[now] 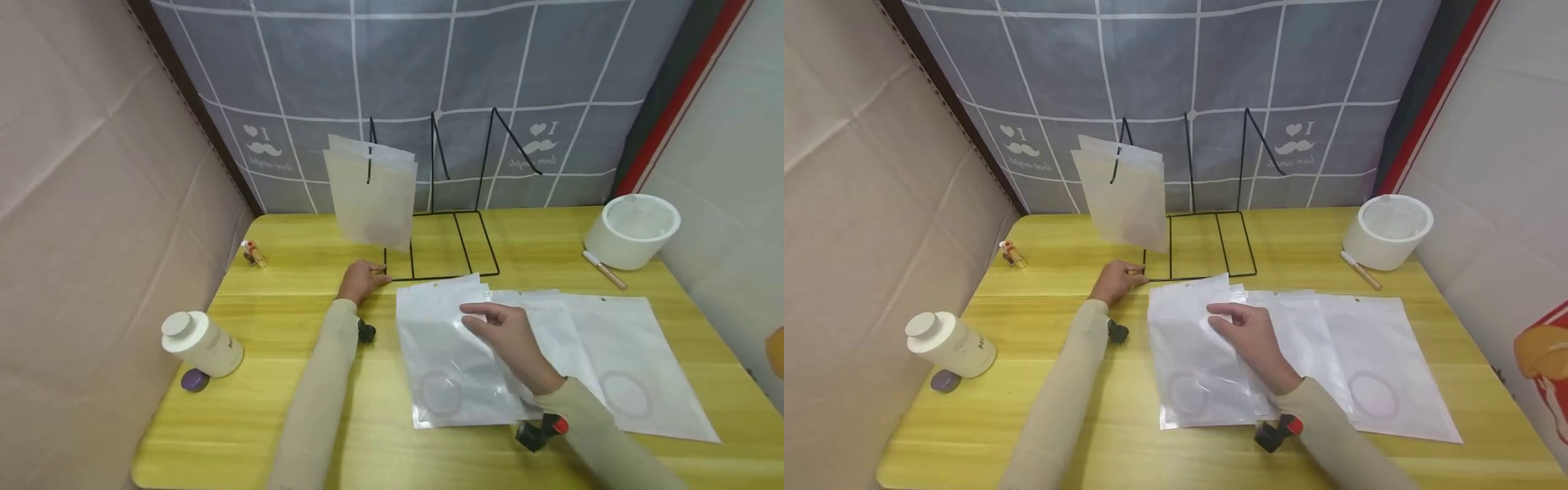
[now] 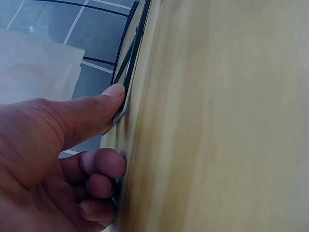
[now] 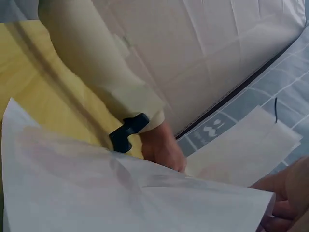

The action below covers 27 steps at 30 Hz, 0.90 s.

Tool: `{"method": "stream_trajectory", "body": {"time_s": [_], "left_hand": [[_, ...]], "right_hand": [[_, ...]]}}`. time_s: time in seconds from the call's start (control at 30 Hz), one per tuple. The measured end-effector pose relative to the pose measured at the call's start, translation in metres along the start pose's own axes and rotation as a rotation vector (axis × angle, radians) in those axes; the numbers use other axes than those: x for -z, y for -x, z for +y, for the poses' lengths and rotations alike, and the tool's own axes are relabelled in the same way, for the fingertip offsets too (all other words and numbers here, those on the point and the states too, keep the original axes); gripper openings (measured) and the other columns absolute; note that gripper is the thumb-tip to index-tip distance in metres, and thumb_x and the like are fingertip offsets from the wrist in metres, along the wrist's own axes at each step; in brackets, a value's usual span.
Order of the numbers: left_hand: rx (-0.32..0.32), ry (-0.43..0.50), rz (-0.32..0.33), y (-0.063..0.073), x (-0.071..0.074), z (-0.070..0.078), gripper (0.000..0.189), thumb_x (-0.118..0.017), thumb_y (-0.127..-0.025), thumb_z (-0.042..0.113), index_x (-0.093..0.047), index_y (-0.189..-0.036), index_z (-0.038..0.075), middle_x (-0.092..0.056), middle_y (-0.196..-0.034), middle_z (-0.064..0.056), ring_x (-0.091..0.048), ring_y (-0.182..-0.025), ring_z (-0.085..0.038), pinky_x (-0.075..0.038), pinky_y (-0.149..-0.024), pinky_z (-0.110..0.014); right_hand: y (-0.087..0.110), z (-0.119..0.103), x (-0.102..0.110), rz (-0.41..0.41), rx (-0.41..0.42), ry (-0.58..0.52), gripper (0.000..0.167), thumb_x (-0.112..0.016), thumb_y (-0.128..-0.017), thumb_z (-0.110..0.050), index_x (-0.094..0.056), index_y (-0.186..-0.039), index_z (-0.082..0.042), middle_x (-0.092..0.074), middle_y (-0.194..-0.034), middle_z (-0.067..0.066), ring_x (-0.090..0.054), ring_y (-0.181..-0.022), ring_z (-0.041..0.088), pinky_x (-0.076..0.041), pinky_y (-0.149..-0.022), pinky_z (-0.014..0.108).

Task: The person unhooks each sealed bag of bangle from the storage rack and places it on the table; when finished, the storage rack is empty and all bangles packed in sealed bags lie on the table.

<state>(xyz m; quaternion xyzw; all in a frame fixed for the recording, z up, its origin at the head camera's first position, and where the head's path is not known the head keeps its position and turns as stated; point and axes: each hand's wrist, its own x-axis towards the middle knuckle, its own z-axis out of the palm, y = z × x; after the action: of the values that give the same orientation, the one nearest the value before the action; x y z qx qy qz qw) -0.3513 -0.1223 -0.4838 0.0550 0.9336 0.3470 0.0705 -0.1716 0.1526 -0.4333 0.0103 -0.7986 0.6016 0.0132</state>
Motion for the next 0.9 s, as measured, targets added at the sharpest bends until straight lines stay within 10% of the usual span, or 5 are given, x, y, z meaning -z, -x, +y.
{"method": "stream_trajectory", "body": {"time_s": [0.2, 0.5, 0.9], "left_hand": [[-0.024, -0.016, 0.002, -0.001, 0.002, 0.002, 0.04, -0.08, -0.088, 0.029, -0.073, -0.124, 0.013, -0.068, -0.129, -0.01, -0.057, -0.13, -0.031, -0.045, -0.107, -0.045], [-0.023, 0.003, 0.015, 0.001, 0.003, 0.002, 0.04, -0.082, -0.086, 0.027, -0.074, -0.122, 0.011, -0.068, -0.127, -0.012, -0.058, -0.128, -0.031, -0.048, -0.104, -0.045], [-0.018, 0.024, 0.026, 0.003, 0.0, 0.002, 0.039, -0.081, -0.087, 0.026, -0.074, -0.123, 0.013, -0.068, -0.128, -0.012, -0.057, -0.13, -0.032, -0.047, -0.105, -0.045]], "right_hand": [[-0.029, 0.026, -0.029, 0.024, -0.114, 0.088, 0.027, -0.074, -0.091, -0.015, -0.076, -0.116, -0.004, -0.072, -0.12, 0.013, -0.054, -0.094, 0.016, -0.045, -0.071, 0.021], [-0.042, 0.037, -0.071, -0.069, -0.077, 0.209, 0.018, -0.073, -0.088, -0.01, -0.079, -0.104, -0.004, -0.075, -0.111, 0.012, -0.065, -0.113, 0.03, -0.049, -0.098, 0.046], [-0.043, 0.033, -0.076, -0.196, 0.054, 0.416, 0.03, -0.074, -0.086, -0.015, -0.076, -0.113, -0.002, -0.075, -0.103, 0.011, -0.062, -0.085, 0.016, -0.052, -0.076, 0.033]]}}
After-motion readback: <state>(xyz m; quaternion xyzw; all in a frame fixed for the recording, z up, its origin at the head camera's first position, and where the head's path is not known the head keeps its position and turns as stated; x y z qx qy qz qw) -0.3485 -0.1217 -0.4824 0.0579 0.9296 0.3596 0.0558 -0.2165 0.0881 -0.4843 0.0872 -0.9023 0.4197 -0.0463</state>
